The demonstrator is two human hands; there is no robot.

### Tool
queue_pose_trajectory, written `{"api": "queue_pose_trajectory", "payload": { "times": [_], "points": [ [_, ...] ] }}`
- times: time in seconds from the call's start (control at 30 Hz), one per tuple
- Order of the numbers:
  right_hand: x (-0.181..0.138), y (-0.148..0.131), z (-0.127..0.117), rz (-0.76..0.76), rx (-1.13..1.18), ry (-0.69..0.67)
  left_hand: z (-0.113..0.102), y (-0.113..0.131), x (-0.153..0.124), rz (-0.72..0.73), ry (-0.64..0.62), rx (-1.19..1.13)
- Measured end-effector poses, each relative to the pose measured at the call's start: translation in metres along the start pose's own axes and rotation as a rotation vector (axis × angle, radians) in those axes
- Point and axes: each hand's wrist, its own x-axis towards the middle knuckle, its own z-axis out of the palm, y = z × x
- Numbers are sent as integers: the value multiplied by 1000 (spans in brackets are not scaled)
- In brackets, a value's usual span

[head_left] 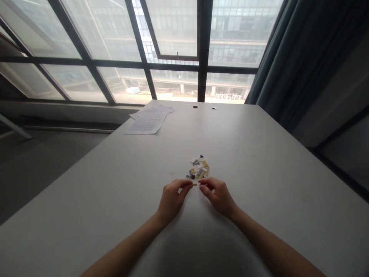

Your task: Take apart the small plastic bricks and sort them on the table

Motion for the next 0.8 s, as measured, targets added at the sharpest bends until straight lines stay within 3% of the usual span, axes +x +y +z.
{"api": "queue_pose_trajectory", "payload": {
  "times": [0.1,0.23,0.4,0.8],
  "points": [
    [-9,-11,8,147,206,-120,0,4,-16,69,29,-62],
    [-17,-13,20,229,278,-68,2,3,-24,135,69,-123],
    [-21,-10,29,214,318,30,4,-1,-25,203,83,-180],
    [-26,-5,29,166,371,24,5,2,-27,209,70,-189]
  ]
}}
